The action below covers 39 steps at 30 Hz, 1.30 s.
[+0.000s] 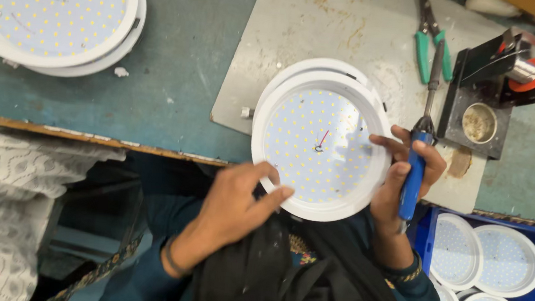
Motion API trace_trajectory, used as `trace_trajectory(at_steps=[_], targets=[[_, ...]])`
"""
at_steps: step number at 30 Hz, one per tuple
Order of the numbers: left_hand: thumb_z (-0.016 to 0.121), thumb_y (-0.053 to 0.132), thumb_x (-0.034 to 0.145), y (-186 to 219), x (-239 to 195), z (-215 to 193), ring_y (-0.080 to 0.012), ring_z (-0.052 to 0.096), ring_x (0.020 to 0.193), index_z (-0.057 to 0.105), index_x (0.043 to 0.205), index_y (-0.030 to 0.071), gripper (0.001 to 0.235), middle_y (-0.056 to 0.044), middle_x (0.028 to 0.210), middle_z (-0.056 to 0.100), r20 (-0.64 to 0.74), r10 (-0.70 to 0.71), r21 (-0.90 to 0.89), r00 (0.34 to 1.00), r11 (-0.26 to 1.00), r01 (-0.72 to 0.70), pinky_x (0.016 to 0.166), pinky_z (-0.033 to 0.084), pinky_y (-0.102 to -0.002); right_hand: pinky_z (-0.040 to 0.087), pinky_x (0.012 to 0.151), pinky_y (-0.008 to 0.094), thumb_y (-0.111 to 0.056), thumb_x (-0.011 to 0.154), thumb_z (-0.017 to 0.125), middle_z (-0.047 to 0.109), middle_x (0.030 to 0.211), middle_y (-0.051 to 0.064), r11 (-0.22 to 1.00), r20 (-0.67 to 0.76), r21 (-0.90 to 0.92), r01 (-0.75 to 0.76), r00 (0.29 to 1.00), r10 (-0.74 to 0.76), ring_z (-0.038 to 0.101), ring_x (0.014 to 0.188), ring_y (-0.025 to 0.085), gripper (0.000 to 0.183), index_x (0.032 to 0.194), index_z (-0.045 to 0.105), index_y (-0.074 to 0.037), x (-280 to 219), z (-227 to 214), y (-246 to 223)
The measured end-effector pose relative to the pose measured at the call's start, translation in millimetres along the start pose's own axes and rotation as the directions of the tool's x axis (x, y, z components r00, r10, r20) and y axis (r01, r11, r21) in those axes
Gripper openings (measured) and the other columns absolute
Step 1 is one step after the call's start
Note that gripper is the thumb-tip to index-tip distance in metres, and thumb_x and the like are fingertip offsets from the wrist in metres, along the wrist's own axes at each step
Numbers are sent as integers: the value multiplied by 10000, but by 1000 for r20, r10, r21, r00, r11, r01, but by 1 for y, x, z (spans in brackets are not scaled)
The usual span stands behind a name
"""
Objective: The person uses a soldering iron to attach wires to the contact points on circular LED light panels. They handle multiple panels, moving finished ones aside and picking up new ones to continue soldering.
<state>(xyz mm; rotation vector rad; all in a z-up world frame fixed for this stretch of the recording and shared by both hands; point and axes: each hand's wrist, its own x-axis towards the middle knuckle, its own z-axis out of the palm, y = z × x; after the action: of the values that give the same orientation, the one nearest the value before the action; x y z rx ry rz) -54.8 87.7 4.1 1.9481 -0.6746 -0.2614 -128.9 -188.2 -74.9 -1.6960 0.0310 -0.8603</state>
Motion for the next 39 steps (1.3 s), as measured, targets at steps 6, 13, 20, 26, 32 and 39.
trace_trajectory(at_steps=[6, 13, 20, 26, 32, 39], targets=[[680, 149, 955, -52, 74, -30, -485, 674, 817, 401, 1446, 106, 567, -260, 868, 690, 104, 21, 261, 994, 964, -48, 693, 520, -561, 549, 1063, 485, -415, 1164, 550, 592, 1348, 188, 991, -41, -46, 124, 991, -126, 657, 1193, 322, 416, 1423, 375, -141, 8, -18, 2], [739, 168, 949, -96, 255, 9, -345, 730, 1032, 507, 1497, 165, 595, -190, 1267, 698, 478, 422, 187, 770, 808, -558, 845, 573, -442, 376, 1261, 431, -198, 1173, 525, 498, 1571, 193, 985, 228, -26, 170, 961, -160, 477, 1458, 294, 346, 1471, 356, -150, 73, -19, 21], [779, 258, 872, -25, 173, 28, -351, 525, 1255, 636, 1327, 209, 480, -95, 1256, 604, 74, 443, 482, 893, 769, -421, 1015, 359, -557, 312, 1333, 401, 174, 898, 547, 397, 1698, 243, 966, 294, 177, -187, 947, 130, 340, 1642, 303, 671, 1433, 298, -145, 58, -3, 3], [721, 110, 882, 6, 78, 32, -366, 430, 1412, 723, 1126, 209, 263, -49, 1350, 588, -17, 415, 519, 910, 782, -347, 1134, 237, -694, 314, 1300, 392, 182, 935, 513, 435, 1596, 305, 986, -46, 112, -120, 991, 126, 384, 1572, 331, 597, 1408, 321, -130, 5, 11, 6], [734, 115, 833, 20, 73, 33, -389, 422, 1386, 748, 1024, 209, 213, -72, 1339, 585, 63, 349, 499, 935, 800, -332, 1108, 190, -738, 243, 1339, 426, 208, 892, 467, 348, 1639, 304, 993, -141, -56, -103, 986, 94, 318, 1599, 366, 654, 1402, 283, -157, -29, 25, -11], [659, 14, 825, 6, 81, 30, -389, 442, 1371, 761, 1160, 291, 446, -131, 1405, 557, 166, 364, 573, 916, 721, -390, 1091, 262, -634, 271, 1323, 405, 188, 840, 476, 361, 1626, 301, 995, -52, -53, -79, 996, 76, 307, 1592, 359, 689, 1393, 257, -160, -22, 15, -13]])
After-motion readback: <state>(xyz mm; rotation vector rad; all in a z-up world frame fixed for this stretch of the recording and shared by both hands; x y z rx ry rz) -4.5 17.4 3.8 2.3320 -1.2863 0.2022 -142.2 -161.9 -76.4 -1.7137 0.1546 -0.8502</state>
